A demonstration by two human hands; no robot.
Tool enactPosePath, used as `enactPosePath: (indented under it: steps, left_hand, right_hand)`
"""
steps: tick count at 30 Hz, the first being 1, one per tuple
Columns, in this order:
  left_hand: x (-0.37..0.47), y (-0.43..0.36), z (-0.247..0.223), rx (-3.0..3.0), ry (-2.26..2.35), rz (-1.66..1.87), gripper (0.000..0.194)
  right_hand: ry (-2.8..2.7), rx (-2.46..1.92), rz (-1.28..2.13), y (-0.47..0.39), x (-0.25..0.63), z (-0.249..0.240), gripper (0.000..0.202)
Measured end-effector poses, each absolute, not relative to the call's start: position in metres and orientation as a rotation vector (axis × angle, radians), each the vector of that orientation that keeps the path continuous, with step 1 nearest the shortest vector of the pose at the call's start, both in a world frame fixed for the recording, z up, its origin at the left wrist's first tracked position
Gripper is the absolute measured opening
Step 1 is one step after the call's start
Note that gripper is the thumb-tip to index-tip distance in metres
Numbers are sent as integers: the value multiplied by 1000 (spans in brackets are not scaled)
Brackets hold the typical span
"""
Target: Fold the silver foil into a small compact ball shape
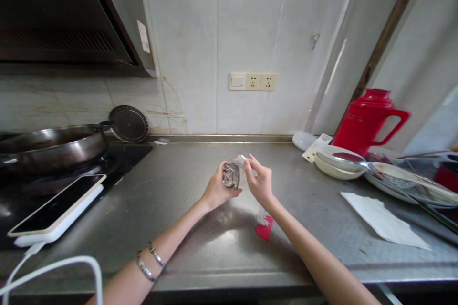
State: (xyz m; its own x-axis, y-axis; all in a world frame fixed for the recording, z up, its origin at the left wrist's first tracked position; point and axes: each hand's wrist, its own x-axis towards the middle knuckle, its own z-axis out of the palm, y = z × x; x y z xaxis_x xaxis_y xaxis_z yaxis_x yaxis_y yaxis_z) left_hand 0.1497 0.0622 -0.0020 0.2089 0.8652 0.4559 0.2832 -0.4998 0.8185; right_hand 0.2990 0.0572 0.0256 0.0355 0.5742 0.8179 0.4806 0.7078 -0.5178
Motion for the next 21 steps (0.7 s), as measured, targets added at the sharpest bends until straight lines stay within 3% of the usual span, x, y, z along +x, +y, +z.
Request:
enactPosePath:
  steps: [8,14,21]
  left_hand:
    - [152,60,-4,1948,1095,1246,85]
    - [151,61,-1,1924,1170,1262,82]
    - [150,74,-10,1694,1113,1364,70]
  right_hand:
    - [-1745,-936,202,65,298,20,36]
    - [-1811,-745,78,63,297,15,28]
    - [-1890,-614,-148,60,290,12,33]
